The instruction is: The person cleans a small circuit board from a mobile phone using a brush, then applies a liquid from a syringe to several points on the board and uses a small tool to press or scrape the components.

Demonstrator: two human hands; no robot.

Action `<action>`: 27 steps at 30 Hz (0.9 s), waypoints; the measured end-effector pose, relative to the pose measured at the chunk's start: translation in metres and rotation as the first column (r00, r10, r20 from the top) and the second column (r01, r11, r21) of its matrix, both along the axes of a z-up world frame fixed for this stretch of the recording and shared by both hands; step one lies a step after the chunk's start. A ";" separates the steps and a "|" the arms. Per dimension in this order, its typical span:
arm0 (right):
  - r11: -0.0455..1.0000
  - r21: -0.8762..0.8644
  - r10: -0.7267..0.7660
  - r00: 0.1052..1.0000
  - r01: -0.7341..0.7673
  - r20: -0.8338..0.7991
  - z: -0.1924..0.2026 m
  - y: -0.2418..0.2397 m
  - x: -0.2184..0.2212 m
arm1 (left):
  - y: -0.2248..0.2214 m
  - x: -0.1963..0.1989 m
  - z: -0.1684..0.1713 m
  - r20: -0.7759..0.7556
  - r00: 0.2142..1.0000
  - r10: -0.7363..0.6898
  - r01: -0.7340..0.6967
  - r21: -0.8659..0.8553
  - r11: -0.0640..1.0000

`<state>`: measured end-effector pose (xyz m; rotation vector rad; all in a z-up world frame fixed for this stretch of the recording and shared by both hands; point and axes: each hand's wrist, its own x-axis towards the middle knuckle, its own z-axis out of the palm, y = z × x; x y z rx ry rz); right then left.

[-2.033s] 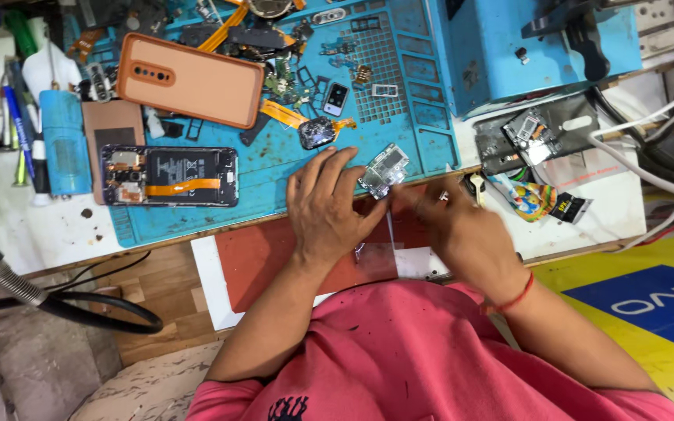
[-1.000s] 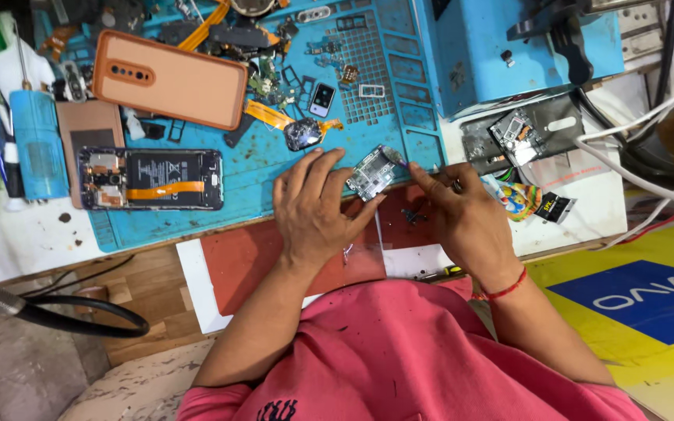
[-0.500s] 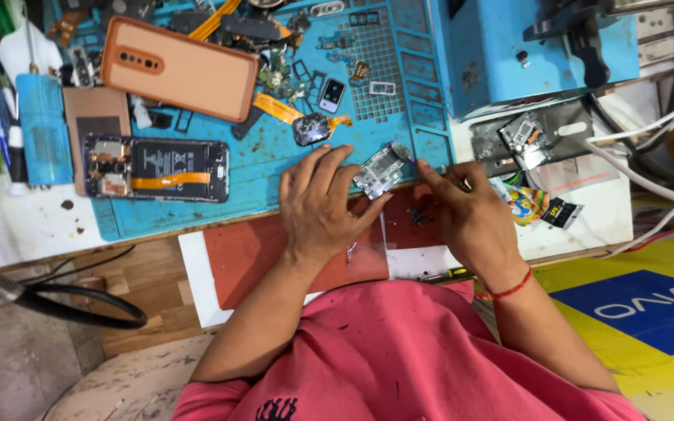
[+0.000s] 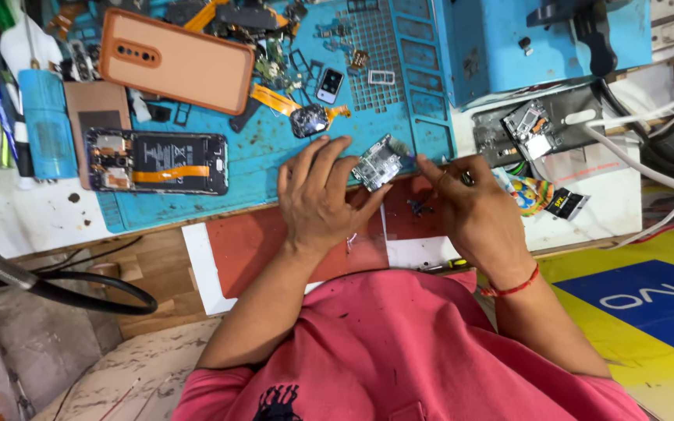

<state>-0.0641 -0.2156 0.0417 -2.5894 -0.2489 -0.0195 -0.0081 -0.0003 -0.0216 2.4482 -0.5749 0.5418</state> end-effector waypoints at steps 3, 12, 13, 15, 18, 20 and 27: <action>0.993 -0.108 0.049 0.998 -0.052 -0.025 -0.001 0.004 0.003 | 0.002 0.000 0.001 -0.006 1.000 0.002 -0.002 0.014 1.000; 0.993 -0.104 0.046 0.999 -0.047 -0.009 -0.010 0.006 -0.005 | 0.001 0.001 0.004 0.016 1.000 -0.007 0.007 0.013 1.000; 0.997 -0.072 -0.023 0.999 0.026 0.034 -0.011 0.002 -0.003 | 0.000 0.001 0.003 0.029 1.000 -0.006 0.006 0.005 1.000; 0.995 -0.088 -0.041 0.999 0.043 0.025 -0.011 -0.004 -0.005 | -0.003 0.000 0.000 0.022 1.000 -0.003 0.003 0.001 1.000; 0.989 -0.143 0.030 0.997 -0.039 -0.065 -0.010 0.003 -0.005 | 0.003 0.001 0.003 0.004 1.000 -0.014 0.014 0.001 1.000; 0.991 -0.135 -0.007 0.997 -0.003 -0.077 -0.007 0.005 -0.005 | 0.002 0.002 0.003 0.009 0.999 -0.031 0.031 -0.010 0.999; 0.988 -0.148 0.045 0.999 -0.047 -0.013 -0.003 0.003 0.000 | 0.004 0.002 0.001 0.017 1.000 -0.024 0.024 -0.004 1.000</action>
